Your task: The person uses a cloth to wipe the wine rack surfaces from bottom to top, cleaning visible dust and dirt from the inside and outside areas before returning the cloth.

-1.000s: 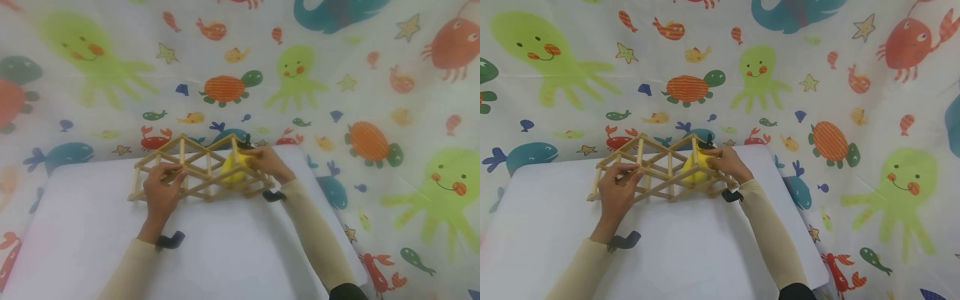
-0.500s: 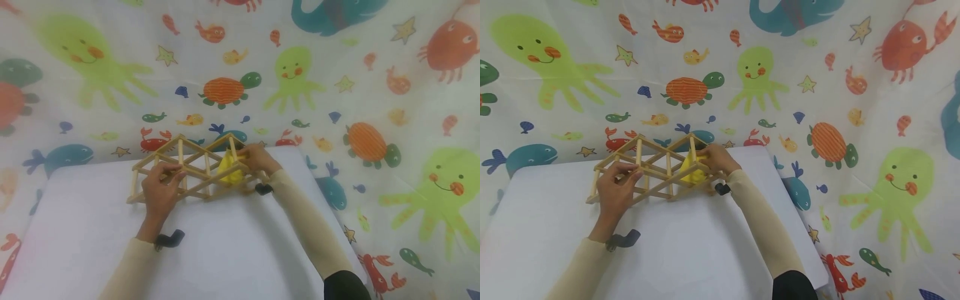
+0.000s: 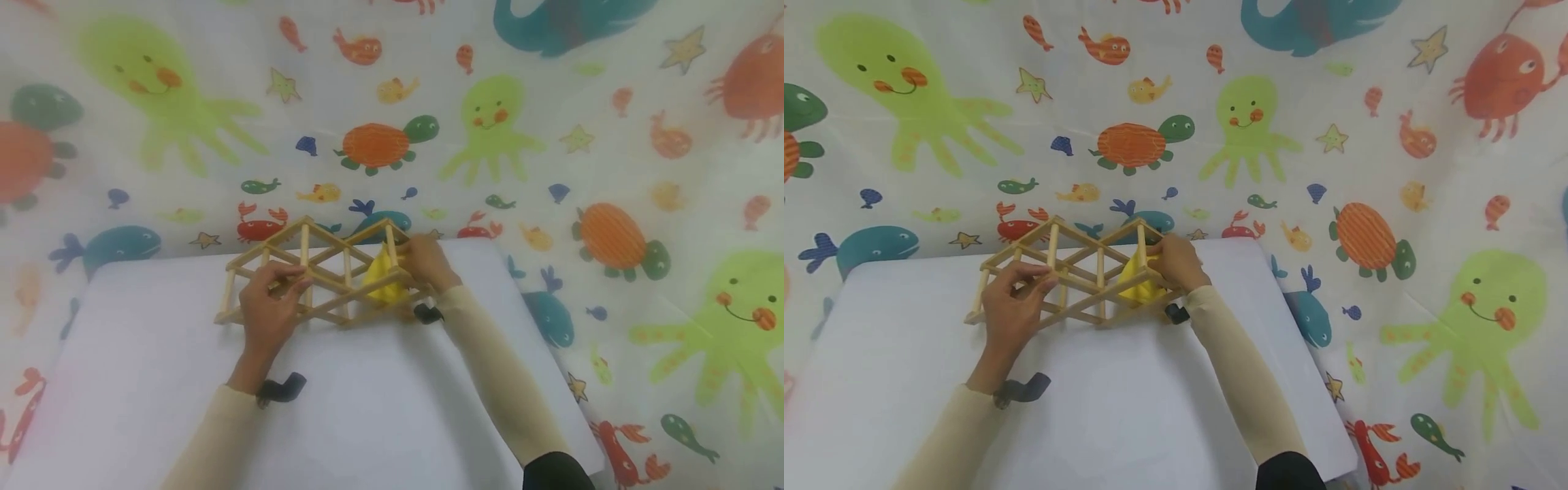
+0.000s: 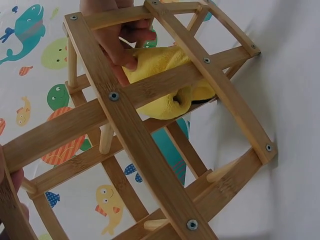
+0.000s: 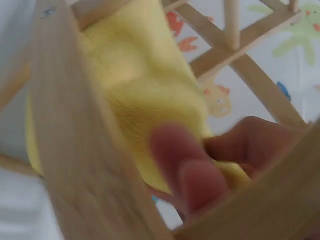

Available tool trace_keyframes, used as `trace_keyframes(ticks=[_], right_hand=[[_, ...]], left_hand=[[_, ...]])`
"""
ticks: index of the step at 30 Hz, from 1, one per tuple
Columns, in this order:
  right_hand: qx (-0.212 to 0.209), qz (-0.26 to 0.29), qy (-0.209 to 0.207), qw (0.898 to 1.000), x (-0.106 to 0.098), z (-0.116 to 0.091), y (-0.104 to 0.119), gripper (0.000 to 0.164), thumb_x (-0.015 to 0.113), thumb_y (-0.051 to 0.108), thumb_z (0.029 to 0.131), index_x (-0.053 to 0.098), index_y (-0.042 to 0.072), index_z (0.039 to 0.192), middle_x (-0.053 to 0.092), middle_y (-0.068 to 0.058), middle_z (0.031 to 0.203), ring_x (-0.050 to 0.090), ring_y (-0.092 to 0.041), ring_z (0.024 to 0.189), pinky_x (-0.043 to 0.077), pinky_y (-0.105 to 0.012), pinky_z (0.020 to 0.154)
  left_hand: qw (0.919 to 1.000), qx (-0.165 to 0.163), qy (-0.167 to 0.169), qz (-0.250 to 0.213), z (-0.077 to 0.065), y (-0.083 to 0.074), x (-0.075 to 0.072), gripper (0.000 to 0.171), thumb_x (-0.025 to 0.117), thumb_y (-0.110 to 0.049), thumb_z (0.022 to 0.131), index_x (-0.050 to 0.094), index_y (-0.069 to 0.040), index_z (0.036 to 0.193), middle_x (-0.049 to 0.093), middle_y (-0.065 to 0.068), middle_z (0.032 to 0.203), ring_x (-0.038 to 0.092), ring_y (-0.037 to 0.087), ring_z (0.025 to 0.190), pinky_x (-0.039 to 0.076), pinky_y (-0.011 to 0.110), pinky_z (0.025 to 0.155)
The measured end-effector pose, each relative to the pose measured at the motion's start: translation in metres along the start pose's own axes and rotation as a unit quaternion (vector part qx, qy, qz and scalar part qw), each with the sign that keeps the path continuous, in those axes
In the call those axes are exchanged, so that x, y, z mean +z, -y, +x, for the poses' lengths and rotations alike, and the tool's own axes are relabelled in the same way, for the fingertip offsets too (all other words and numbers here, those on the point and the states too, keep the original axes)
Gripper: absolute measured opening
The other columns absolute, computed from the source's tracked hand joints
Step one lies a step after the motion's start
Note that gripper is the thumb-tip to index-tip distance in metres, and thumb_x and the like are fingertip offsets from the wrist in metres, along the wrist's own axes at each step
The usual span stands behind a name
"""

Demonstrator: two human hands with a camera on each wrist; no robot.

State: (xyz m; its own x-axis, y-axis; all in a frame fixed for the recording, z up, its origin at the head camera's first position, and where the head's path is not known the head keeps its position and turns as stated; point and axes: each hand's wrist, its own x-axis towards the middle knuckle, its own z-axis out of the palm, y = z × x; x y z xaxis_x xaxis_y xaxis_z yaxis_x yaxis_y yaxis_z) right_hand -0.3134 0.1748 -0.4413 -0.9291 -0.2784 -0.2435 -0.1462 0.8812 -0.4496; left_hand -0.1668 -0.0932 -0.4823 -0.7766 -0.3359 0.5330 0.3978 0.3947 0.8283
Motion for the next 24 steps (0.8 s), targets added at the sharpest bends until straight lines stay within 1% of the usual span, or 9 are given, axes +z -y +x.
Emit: trace_keyframes(ticks=[4, 8, 11, 13, 16, 17, 19, 22, 24], right_hand=[[-0.095, 0.021, 0.058, 0.994, -0.003, 0.006, 0.000, 0.023, 0.078, 0.013, 0.094, 0.082, 0.016, 0.116, 0.080, -0.006, 0.104, 0.070, -0.024, 0.093, 0.061, -0.036, 0.087], [-0.149, 0.120, 0.104, 0.976, 0.002, 0.013, -0.011, 0.026, 0.080, 0.017, 0.094, 0.082, 0.028, 0.119, 0.079, 0.007, 0.125, 0.067, -0.018, 0.107, 0.056, -0.030, 0.089], [-0.188, 0.171, 0.110, 0.961, 0.004, 0.016, -0.014, 0.023, 0.082, 0.018, 0.094, 0.082, 0.024, 0.116, 0.076, 0.008, 0.133, 0.064, -0.016, 0.109, 0.053, -0.028, 0.088], [-0.237, 0.171, 0.116, 0.949, 0.005, 0.020, -0.010, 0.026, 0.080, 0.019, 0.096, 0.080, 0.020, 0.122, 0.077, 0.001, 0.132, 0.062, -0.018, 0.102, 0.050, -0.027, 0.088], [-0.289, 0.131, 0.116, 0.941, 0.007, 0.028, 0.000, 0.038, 0.078, 0.023, 0.098, 0.073, 0.022, 0.135, 0.077, -0.005, 0.131, 0.058, -0.018, 0.094, 0.045, -0.026, 0.088], [-0.285, 0.121, 0.116, 0.944, 0.007, 0.029, 0.003, 0.039, 0.077, 0.023, 0.098, 0.072, 0.022, 0.137, 0.077, -0.005, 0.131, 0.058, -0.020, 0.091, 0.045, -0.027, 0.086], [-0.256, 0.085, 0.099, 0.958, 0.007, 0.030, 0.006, 0.038, 0.079, 0.021, 0.096, 0.074, 0.021, 0.134, 0.079, -0.005, 0.127, 0.061, -0.022, 0.091, 0.048, -0.028, 0.086], [-0.176, 0.051, 0.073, 0.980, 0.006, 0.027, 0.007, 0.033, 0.080, 0.015, 0.093, 0.078, 0.019, 0.125, 0.078, -0.004, 0.127, 0.071, -0.025, 0.109, 0.053, -0.031, 0.099], [-0.147, 0.041, 0.061, 0.986, 0.005, 0.023, 0.006, 0.031, 0.080, 0.014, 0.092, 0.080, 0.019, 0.123, 0.079, -0.004, 0.125, 0.072, -0.028, 0.110, 0.055, -0.034, 0.099]], left_hand=[[0.9999, -0.005, -0.009, -0.011, 0.002, 0.000, -0.003, 0.024, 0.088, 0.000, 0.083, 0.077, -0.001, 0.104, 0.077, 0.012, 0.098, 0.062, 0.004, 0.088, 0.051, 0.009, 0.078], [0.9998, -0.012, 0.001, -0.016, 0.001, 0.003, -0.002, 0.025, 0.089, -0.002, 0.083, 0.078, -0.003, 0.106, 0.077, 0.011, 0.099, 0.061, 0.005, 0.088, 0.051, 0.010, 0.078], [0.9998, -0.004, 0.009, -0.017, 0.003, 0.003, -0.003, 0.026, 0.089, -0.003, 0.083, 0.079, -0.004, 0.107, 0.078, 0.011, 0.100, 0.061, 0.005, 0.089, 0.050, 0.011, 0.078], [0.9998, 0.000, 0.005, -0.018, 0.005, 0.003, -0.005, 0.026, 0.089, -0.002, 0.083, 0.079, -0.004, 0.107, 0.077, 0.011, 0.099, 0.062, 0.005, 0.088, 0.051, 0.009, 0.079], [0.9997, -0.006, -0.002, -0.024, 0.007, 0.002, -0.007, 0.026, 0.088, 0.001, 0.083, 0.078, -0.004, 0.106, 0.077, 0.010, 0.098, 0.062, 0.004, 0.088, 0.053, 0.008, 0.078], [0.9996, -0.010, -0.001, -0.028, 0.007, 0.003, -0.008, 0.026, 0.088, 0.001, 0.083, 0.078, -0.004, 0.107, 0.077, 0.010, 0.098, 0.062, 0.004, 0.088, 0.053, 0.008, 0.078], [0.9993, -0.016, 0.005, -0.034, 0.008, 0.004, -0.007, 0.026, 0.088, -0.001, 0.084, 0.078, -0.004, 0.108, 0.077, 0.009, 0.099, 0.063, 0.004, 0.090, 0.054, 0.009, 0.078], [0.9989, -0.017, 0.012, -0.041, 0.009, 0.006, -0.003, 0.026, 0.088, -0.002, 0.084, 0.078, -0.004, 0.109, 0.077, 0.010, 0.100, 0.064, 0.005, 0.091, 0.054, 0.010, 0.078], [0.9990, -0.012, 0.012, -0.041, 0.010, 0.006, -0.002, 0.026, 0.088, -0.002, 0.084, 0.079, -0.004, 0.108, 0.077, 0.010, 0.100, 0.063, 0.005, 0.090, 0.054, 0.010, 0.078]])
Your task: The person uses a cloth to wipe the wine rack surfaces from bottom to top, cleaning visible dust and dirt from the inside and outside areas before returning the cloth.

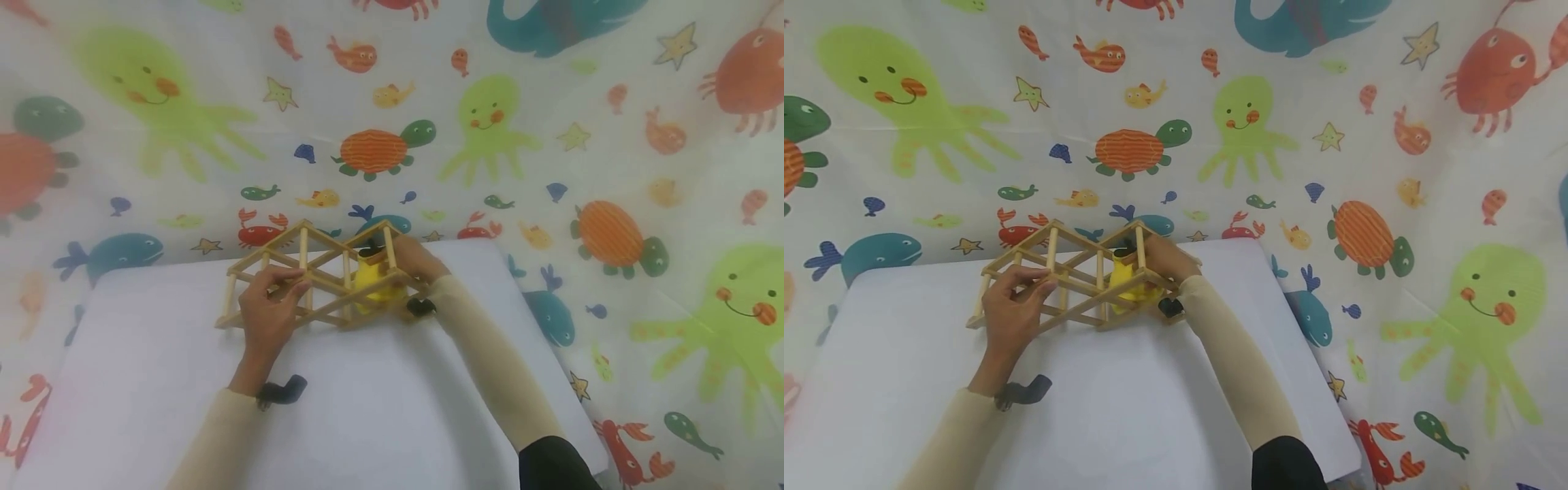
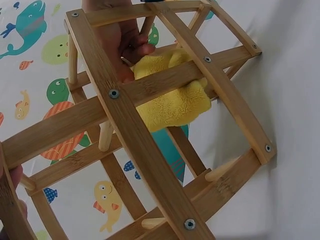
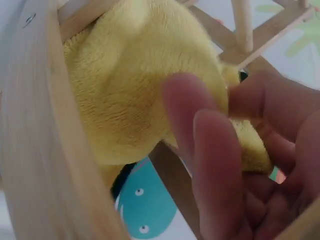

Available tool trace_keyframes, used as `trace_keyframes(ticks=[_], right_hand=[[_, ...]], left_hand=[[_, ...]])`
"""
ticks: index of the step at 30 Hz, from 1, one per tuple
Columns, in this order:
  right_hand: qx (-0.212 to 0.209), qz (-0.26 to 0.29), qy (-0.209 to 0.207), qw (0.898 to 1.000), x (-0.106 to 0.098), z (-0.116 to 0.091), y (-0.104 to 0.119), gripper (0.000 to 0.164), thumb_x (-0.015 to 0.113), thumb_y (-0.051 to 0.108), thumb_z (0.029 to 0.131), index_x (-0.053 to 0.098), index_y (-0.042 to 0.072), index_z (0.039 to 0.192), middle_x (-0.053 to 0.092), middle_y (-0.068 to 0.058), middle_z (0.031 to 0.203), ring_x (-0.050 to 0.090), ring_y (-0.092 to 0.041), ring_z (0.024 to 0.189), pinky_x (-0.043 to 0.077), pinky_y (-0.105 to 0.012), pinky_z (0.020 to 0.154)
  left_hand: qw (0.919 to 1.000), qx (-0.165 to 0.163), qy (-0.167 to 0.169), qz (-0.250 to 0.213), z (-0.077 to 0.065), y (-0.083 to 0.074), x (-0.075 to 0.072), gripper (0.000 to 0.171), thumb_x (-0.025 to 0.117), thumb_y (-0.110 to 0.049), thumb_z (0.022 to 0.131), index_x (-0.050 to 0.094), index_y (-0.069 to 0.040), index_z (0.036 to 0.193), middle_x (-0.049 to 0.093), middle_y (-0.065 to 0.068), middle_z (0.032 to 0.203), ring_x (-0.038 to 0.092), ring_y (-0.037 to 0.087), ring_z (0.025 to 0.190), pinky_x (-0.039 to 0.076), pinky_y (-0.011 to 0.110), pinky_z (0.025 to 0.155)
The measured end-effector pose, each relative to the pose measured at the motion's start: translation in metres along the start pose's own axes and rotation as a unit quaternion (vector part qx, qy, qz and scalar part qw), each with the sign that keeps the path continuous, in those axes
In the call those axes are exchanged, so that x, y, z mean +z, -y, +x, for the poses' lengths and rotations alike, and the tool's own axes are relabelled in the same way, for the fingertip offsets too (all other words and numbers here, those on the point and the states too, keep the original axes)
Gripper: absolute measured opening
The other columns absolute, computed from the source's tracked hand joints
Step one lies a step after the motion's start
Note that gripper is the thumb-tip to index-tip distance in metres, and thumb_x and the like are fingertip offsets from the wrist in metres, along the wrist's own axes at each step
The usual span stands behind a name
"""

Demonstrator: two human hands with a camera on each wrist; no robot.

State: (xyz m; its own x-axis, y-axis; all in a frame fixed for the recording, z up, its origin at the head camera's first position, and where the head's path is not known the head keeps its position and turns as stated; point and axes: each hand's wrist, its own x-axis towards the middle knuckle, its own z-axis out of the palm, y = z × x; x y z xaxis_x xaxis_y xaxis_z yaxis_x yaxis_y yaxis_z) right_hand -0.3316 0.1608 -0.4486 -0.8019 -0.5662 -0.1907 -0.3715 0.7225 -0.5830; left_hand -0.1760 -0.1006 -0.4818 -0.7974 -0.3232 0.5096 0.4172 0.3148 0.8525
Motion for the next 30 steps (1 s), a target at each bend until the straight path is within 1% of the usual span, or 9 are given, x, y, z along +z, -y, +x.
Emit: trace_keyframes(ticks=[4, 7, 11, 15, 17, 22, 24, 28, 30], right_hand=[[-0.057, 0.046, -0.008, 0.997, 0.003, -0.004, -0.005, 0.033, 0.080, 0.024, 0.096, 0.078, 0.021, 0.128, 0.081, -0.001, 0.120, 0.066, -0.022, 0.086, 0.054, -0.030, 0.081], [-0.095, 0.078, -0.010, 0.992, 0.008, -0.005, -0.006, 0.036, 0.082, 0.033, 0.095, 0.077, 0.025, 0.129, 0.080, 0.005, 0.122, 0.063, -0.014, 0.085, 0.051, -0.027, 0.078], [-0.029, 0.137, -0.006, 0.990, 0.011, -0.009, 0.000, 0.032, 0.084, 0.029, 0.093, 0.080, 0.024, 0.124, 0.079, 0.007, 0.126, 0.072, -0.014, 0.104, 0.059, -0.030, 0.085], [0.010, 0.155, -0.014, 0.988, 0.012, -0.011, 0.001, 0.027, 0.084, 0.023, 0.092, 0.082, 0.021, 0.119, 0.081, 0.007, 0.119, 0.075, -0.015, 0.100, 0.063, -0.034, 0.077], [-0.016, 0.134, -0.020, 0.991, 0.012, -0.011, -0.002, 0.028, 0.084, 0.026, 0.092, 0.081, 0.024, 0.120, 0.081, 0.008, 0.118, 0.072, -0.016, 0.094, 0.061, -0.033, 0.078], [-0.069, 0.092, -0.022, 0.993, 0.011, -0.011, -0.003, 0.034, 0.083, 0.037, 0.093, 0.078, 0.035, 0.126, 0.076, 0.010, 0.129, 0.063, -0.016, 0.102, 0.051, -0.033, 0.088], [-0.043, 0.085, -0.020, 0.995, 0.009, -0.012, 0.001, 0.032, 0.083, 0.032, 0.094, 0.079, 0.030, 0.125, 0.077, 0.007, 0.129, 0.067, -0.017, 0.107, 0.055, -0.034, 0.090], [0.023, -0.022, -0.022, 0.999, 0.000, -0.013, 0.007, 0.022, 0.077, 0.024, 0.097, 0.081, 0.010, 0.114, 0.080, -0.008, 0.110, 0.073, -0.026, 0.097, 0.062, -0.037, 0.086], [0.046, -0.080, -0.026, 0.995, -0.005, -0.016, 0.005, 0.021, 0.075, 0.021, 0.097, 0.080, 0.009, 0.112, 0.078, -0.009, 0.104, 0.070, -0.024, 0.092, 0.059, -0.035, 0.086]], left_hand=[[1.0000, -0.004, -0.001, 0.000, 0.000, 0.000, 0.001, 0.026, 0.088, -0.001, 0.084, 0.079, -0.005, 0.108, 0.076, 0.009, 0.098, 0.062, 0.006, 0.087, 0.054, 0.009, 0.076], [1.0000, -0.008, 0.001, 0.001, -0.001, 0.000, 0.001, 0.026, 0.088, -0.001, 0.083, 0.079, -0.005, 0.107, 0.077, 0.009, 0.099, 0.062, 0.006, 0.087, 0.054, 0.009, 0.076], [1.0000, 0.002, -0.003, 0.004, 0.000, -0.001, 0.000, 0.027, 0.089, 0.000, 0.082, 0.079, -0.004, 0.107, 0.077, 0.011, 0.099, 0.063, 0.006, 0.088, 0.053, 0.009, 0.077], [1.0000, 0.004, -0.003, -0.002, 0.001, -0.001, -0.001, 0.026, 0.089, -0.001, 0.082, 0.079, -0.004, 0.106, 0.077, 0.011, 0.098, 0.064, 0.007, 0.088, 0.053, 0.010, 0.075], [1.0000, 0.001, 0.004, -0.006, 0.001, -0.002, 0.000, 0.026, 0.088, 0.000, 0.083, 0.079, -0.005, 0.108, 0.077, 0.010, 0.098, 0.063, 0.007, 0.088, 0.054, 0.010, 0.076], [0.9999, -0.004, 0.011, -0.004, 0.001, -0.003, 0.000, 0.026, 0.087, 0.000, 0.085, 0.078, -0.003, 0.109, 0.076, 0.012, 0.100, 0.064, 0.006, 0.089, 0.056, 0.010, 0.076], [1.0000, -0.001, 0.004, 0.003, 0.002, -0.002, 0.000, 0.025, 0.087, 0.001, 0.084, 0.078, -0.002, 0.108, 0.075, 0.013, 0.100, 0.063, 0.005, 0.090, 0.054, 0.009, 0.075], [0.9998, 0.003, -0.010, 0.015, 0.002, 0.000, 0.001, 0.026, 0.089, 0.001, 0.082, 0.078, -0.001, 0.106, 0.075, 0.014, 0.099, 0.064, 0.004, 0.091, 0.050, 0.008, 0.070], [0.9998, 0.002, -0.011, 0.018, 0.001, 0.001, 0.002, 0.026, 0.089, 0.000, 0.082, 0.078, -0.001, 0.105, 0.075, 0.015, 0.098, 0.063, 0.005, 0.091, 0.049, 0.008, 0.070]])
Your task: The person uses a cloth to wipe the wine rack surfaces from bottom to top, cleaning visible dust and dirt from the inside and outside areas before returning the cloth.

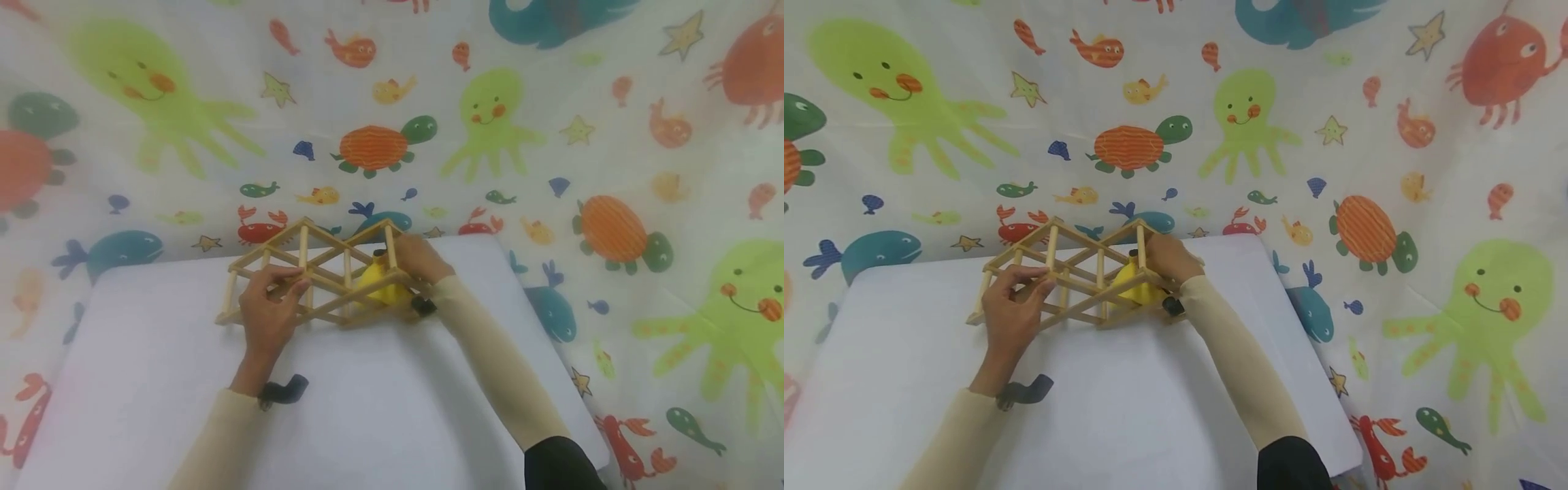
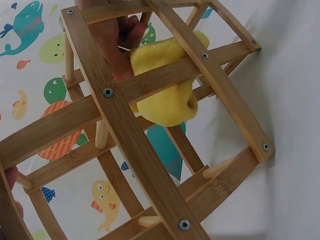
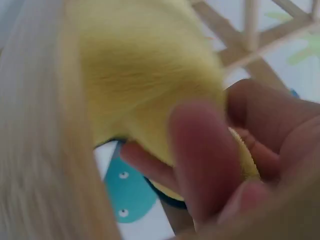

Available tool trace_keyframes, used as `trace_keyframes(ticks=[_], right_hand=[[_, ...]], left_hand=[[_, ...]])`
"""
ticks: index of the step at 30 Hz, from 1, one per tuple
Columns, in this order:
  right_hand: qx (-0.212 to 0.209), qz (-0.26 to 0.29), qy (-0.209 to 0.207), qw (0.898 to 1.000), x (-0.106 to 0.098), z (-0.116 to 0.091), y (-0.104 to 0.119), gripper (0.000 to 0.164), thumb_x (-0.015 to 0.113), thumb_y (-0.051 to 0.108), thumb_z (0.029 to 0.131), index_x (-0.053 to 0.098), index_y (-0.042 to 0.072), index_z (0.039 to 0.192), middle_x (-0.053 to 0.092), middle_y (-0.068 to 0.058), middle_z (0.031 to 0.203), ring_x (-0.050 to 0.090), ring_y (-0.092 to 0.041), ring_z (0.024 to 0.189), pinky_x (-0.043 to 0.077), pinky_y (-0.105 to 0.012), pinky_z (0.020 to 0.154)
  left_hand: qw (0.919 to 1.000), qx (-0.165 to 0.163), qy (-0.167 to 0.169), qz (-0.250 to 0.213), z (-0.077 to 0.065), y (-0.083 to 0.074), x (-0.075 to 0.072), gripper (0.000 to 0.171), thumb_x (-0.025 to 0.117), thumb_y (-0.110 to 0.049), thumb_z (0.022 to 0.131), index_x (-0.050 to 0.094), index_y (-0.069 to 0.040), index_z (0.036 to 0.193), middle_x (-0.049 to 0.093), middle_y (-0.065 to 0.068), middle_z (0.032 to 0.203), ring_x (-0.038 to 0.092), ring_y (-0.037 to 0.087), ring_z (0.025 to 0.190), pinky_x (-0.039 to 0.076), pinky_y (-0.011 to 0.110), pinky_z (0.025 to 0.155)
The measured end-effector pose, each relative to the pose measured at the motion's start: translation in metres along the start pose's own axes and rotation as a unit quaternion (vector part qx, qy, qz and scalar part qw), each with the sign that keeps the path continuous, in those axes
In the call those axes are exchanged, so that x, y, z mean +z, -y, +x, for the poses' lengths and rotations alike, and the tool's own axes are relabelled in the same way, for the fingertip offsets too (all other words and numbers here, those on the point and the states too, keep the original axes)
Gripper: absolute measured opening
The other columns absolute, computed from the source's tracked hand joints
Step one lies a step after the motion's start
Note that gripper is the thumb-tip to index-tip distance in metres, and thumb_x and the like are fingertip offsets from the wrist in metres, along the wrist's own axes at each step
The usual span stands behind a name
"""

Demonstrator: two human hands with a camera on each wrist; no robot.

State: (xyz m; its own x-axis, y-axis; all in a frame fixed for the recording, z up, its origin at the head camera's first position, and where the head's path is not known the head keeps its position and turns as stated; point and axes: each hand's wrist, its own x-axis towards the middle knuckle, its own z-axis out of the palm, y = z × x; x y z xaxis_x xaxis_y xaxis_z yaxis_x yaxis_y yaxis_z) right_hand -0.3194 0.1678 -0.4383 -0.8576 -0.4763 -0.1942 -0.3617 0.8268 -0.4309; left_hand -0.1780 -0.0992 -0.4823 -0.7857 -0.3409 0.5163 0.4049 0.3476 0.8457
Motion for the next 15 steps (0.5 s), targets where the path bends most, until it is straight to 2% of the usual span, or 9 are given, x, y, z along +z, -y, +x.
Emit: trace_keyframes(ticks=[2, 4, 7, 9, 11, 12, 13, 15], right_hand=[[0.017, 0.014, 0.007, 1.000, -0.006, -0.006, -0.006, 0.021, 0.074, 0.019, 0.097, 0.081, 0.010, 0.114, 0.076, -0.009, 0.099, 0.068, -0.024, 0.085, 0.060, -0.035, 0.079], [0.023, 0.078, 0.004, 0.997, -0.011, -0.013, -0.014, 0.024, 0.076, 0.015, 0.095, 0.081, 0.013, 0.119, 0.076, -0.008, 0.098, 0.068, -0.026, 0.078, 0.061, -0.036, 0.073], [-0.008, 0.175, -0.010, 0.985, -0.015, -0.025, -0.028, 0.028, 0.078, 0.016, 0.096, 0.080, 0.021, 0.124, 0.077, -0.009, 0.091, 0.071, -0.033, 0.069, 0.063, -0.039, 0.064], [-0.025, 0.217, -0.040, 0.975, -0.015, -0.033, -0.038, 0.028, 0.079, 0.019, 0.096, 0.081, 0.025, 0.123, 0.077, -0.004, 0.092, 0.071, -0.032, 0.071, 0.063, -0.037, 0.064], [-0.031, 0.272, -0.084, 0.958, -0.013, -0.040, -0.050, 0.027, 0.080, 0.020, 0.097, 0.081, 0.025, 0.123, 0.078, -0.001, 0.095, 0.070, -0.028, 0.072, 0.062, -0.034, 0.066], [-0.029, 0.302, -0.114, 0.946, -0.013, -0.044, -0.056, 0.027, 0.080, 0.019, 0.096, 0.081, 0.023, 0.123, 0.077, 0.001, 0.095, 0.067, -0.024, 0.070, 0.060, -0.031, 0.064], [-0.025, 0.332, -0.147, 0.931, -0.012, -0.048, -0.063, 0.027, 0.081, 0.018, 0.096, 0.081, 0.022, 0.123, 0.077, 0.004, 0.096, 0.065, -0.019, 0.069, 0.058, -0.027, 0.063], [-0.022, 0.399, -0.220, 0.890, -0.014, -0.054, -0.073, 0.028, 0.081, 0.013, 0.095, 0.080, 0.016, 0.123, 0.079, 0.007, 0.101, 0.060, -0.012, 0.065, 0.053, -0.022, 0.060]], left_hand=[[1.0000, 0.000, 0.002, -0.001, -0.001, 0.001, 0.001, 0.026, 0.090, -0.001, 0.082, 0.078, 0.000, 0.105, 0.076, 0.016, 0.098, 0.063, 0.006, 0.090, 0.049, 0.009, 0.071], [1.0000, 0.001, 0.005, -0.001, -0.001, 0.001, 0.001, 0.026, 0.089, -0.002, 0.082, 0.078, 0.000, 0.106, 0.076, 0.016, 0.098, 0.063, 0.006, 0.090, 0.050, 0.009, 0.074], [0.9999, 0.008, 0.003, 0.007, -0.001, 0.000, -0.001, 0.026, 0.089, -0.002, 0.083, 0.078, 0.000, 0.106, 0.076, 0.015, 0.098, 0.063, 0.005, 0.091, 0.050, 0.010, 0.076], [0.9999, 0.011, 0.004, 0.010, -0.001, -0.001, -0.002, 0.025, 0.089, -0.003, 0.084, 0.077, 0.000, 0.106, 0.076, 0.015, 0.098, 0.064, 0.004, 0.092, 0.050, 0.010, 0.077], [0.9999, 0.013, 0.003, 0.011, -0.001, -0.002, -0.003, 0.025, 0.089, -0.003, 0.083, 0.078, -0.001, 0.106, 0.076, 0.014, 0.098, 0.064, 0.003, 0.093, 0.050, 0.010, 0.077], [0.9999, 0.012, 0.005, 0.009, -0.001, -0.002, -0.003, 0.025, 0.089, -0.003, 0.084, 0.078, -0.001, 0.106, 0.076, 0.014, 0.098, 0.064, 0.003, 0.093, 0.051, 0.010, 0.078], [0.9999, 0.012, 0.006, 0.007, -0.001, -0.002, -0.003, 0.025, 0.088, -0.003, 0.084, 0.078, -0.001, 0.107, 0.076, 0.014, 0.099, 0.064, 0.003, 0.093, 0.051, 0.010, 0.078], [0.9999, 0.012, 0.005, 0.004, -0.001, -0.003, -0.003, 0.025, 0.089, -0.002, 0.083, 0.078, -0.002, 0.106, 0.076, 0.013, 0.099, 0.063, 0.003, 0.093, 0.051, 0.010, 0.079]])
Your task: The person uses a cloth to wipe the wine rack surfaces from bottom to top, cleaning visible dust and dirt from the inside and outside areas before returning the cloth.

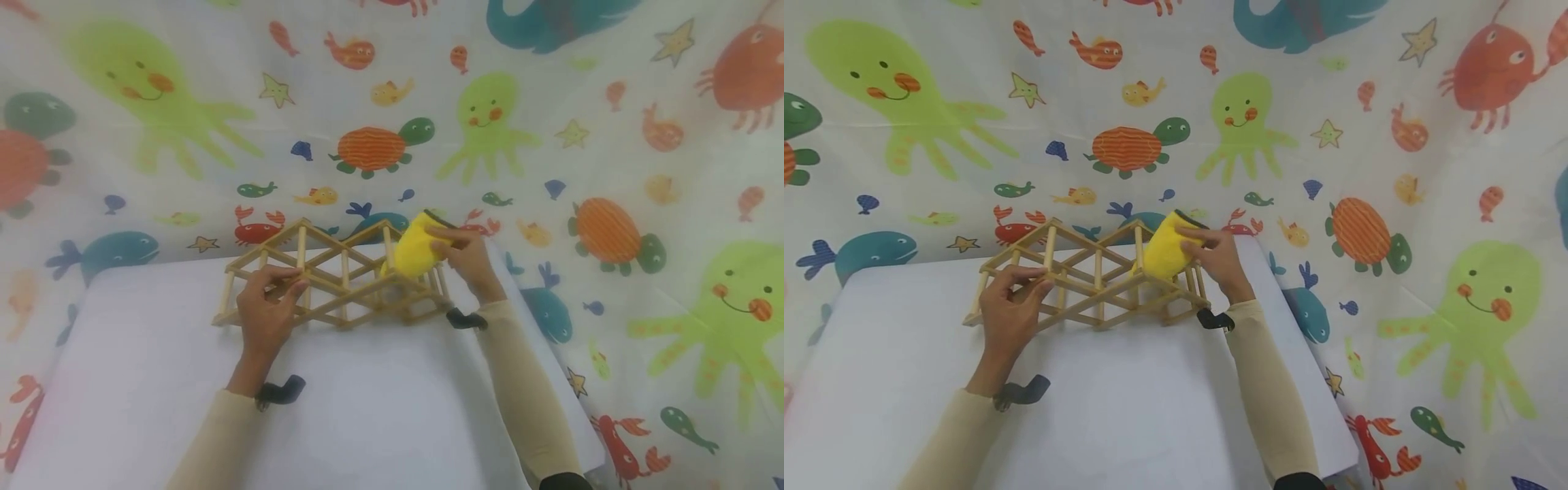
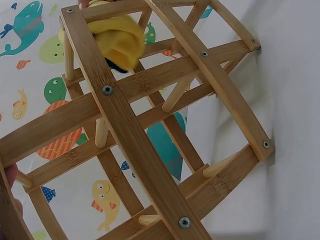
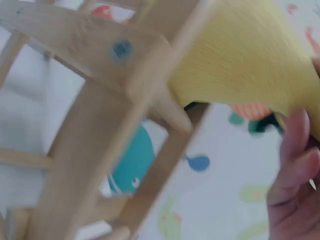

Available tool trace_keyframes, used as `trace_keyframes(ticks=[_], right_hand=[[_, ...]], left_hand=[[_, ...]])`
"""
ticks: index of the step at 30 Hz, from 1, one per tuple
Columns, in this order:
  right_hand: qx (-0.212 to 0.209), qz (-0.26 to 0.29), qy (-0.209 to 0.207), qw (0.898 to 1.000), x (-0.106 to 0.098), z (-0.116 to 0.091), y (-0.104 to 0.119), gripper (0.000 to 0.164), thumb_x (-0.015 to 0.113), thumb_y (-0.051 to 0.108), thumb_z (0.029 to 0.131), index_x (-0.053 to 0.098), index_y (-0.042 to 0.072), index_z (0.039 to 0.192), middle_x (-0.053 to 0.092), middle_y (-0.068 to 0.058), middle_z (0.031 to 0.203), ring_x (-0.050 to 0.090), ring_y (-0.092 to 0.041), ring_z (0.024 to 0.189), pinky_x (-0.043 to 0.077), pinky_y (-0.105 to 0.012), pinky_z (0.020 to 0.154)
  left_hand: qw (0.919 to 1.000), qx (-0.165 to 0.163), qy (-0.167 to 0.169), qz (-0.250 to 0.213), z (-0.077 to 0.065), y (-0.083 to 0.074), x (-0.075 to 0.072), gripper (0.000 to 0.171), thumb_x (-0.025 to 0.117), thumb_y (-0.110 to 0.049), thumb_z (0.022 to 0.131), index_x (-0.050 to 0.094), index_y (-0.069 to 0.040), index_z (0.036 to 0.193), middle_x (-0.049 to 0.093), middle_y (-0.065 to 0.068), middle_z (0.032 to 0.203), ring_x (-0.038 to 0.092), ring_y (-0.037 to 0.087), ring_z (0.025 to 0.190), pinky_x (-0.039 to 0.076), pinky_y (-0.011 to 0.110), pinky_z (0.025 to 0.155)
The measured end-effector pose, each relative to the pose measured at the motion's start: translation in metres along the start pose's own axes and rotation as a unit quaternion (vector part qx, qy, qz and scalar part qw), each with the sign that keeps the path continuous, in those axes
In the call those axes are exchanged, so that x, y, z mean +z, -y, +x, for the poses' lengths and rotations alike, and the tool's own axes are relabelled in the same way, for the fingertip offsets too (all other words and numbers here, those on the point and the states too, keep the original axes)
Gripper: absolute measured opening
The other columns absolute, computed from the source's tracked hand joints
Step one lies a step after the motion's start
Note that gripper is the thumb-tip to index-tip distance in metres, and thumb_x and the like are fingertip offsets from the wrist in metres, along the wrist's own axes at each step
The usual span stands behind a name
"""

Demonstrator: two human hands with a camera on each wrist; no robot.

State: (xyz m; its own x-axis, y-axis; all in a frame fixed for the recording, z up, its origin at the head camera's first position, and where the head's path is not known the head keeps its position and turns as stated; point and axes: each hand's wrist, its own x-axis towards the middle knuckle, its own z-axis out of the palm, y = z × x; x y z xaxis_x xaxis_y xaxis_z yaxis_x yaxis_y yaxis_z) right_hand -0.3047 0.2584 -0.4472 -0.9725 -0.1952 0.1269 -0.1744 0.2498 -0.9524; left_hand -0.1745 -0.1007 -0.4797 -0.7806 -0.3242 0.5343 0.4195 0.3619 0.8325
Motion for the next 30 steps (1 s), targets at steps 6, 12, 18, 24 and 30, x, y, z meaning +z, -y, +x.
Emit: trace_keyframes(ticks=[6, 12, 18, 24, 30], right_hand=[[-0.042, 0.121, -0.134, 0.983, -0.027, -0.005, -0.006, 0.039, 0.081, 0.002, 0.092, 0.075, 0.011, 0.130, 0.079, 0.003, 0.126, 0.067, -0.007, 0.084, 0.056, -0.015, 0.074], [-0.019, 0.097, -0.147, 0.984, -0.033, -0.011, -0.018, 0.054, 0.086, 0.000, 0.086, 0.071, 0.015, 0.136, 0.066, -0.007, 0.148, 0.069, -0.019, 0.123, 0.061, -0.024, 0.093], [0.012, -0.027, -0.108, 0.994, -0.018, -0.017, -0.047, 0.052, 0.081, 0.004, 0.093, 0.069, 0.020, 0.142, 0.061, -0.004, 0.155, 0.066, -0.028, 0.130, 0.060, -0.026, 0.097], [0.065, -0.122, -0.035, 0.990, -0.028, -0.028, -0.057, 0.050, 0.074, 0.000, 0.095, 0.069, 0.020, 0.141, 0.064, -0.007, 0.150, 0.066, -0.028, 0.112, 0.058, -0.028, 0.090], [0.048, -0.112, -0.074, 0.990, -0.034, -0.038, -0.052, 0.051, 0.074, -0.001, 0.092, 0.070, 0.019, 0.139, 0.065, -0.008, 0.148, 0.062, -0.022, 0.103, 0.055, -0.019, 0.079]], left_hand=[[1.0000, -0.004, 0.001, -0.001, -0.002, -0.002, 0.001, 0.026, 0.088, -0.001, 0.084, 0.078, -0.003, 0.108, 0.076, 0.012, 0.100, 0.064, 0.000, 0.093, 0.051, 0.008, 0.078], [0.9999, -0.014, 0.006, -0.005, -0.002, -0.003, 0.002, 0.025, 0.086, -0.002, 0.086, 0.077, -0.003, 0.110, 0.076, 0.011, 0.101, 0.065, -0.001, 0.096, 0.054, 0.009, 0.082], [0.9999, -0.005, 0.004, -0.009, -0.002, -0.002, 0.002, 0.026, 0.087, -0.001, 0.085, 0.077, -0.002, 0.109, 0.076, 0.012, 0.100, 0.065, 0.001, 0.096, 0.054, 0.009, 0.082], [1.0000, -0.006, 0.002, -0.007, -0.003, 0.000, 0.003, 0.026, 0.088, -0.001, 0.084, 0.077, -0.002, 0.107, 0.076, 0.012, 0.099, 0.062, 0.006, 0.092, 0.052, 0.010, 0.081], [1.0000, -0.004, 0.000, -0.001, -0.002, 0.000, 0.002, 0.024, 0.087, -0.002, 0.086, 0.077, -0.001, 0.107, 0.075, 0.013, 0.099, 0.062, 0.005, 0.092, 0.053, 0.010, 0.080]])
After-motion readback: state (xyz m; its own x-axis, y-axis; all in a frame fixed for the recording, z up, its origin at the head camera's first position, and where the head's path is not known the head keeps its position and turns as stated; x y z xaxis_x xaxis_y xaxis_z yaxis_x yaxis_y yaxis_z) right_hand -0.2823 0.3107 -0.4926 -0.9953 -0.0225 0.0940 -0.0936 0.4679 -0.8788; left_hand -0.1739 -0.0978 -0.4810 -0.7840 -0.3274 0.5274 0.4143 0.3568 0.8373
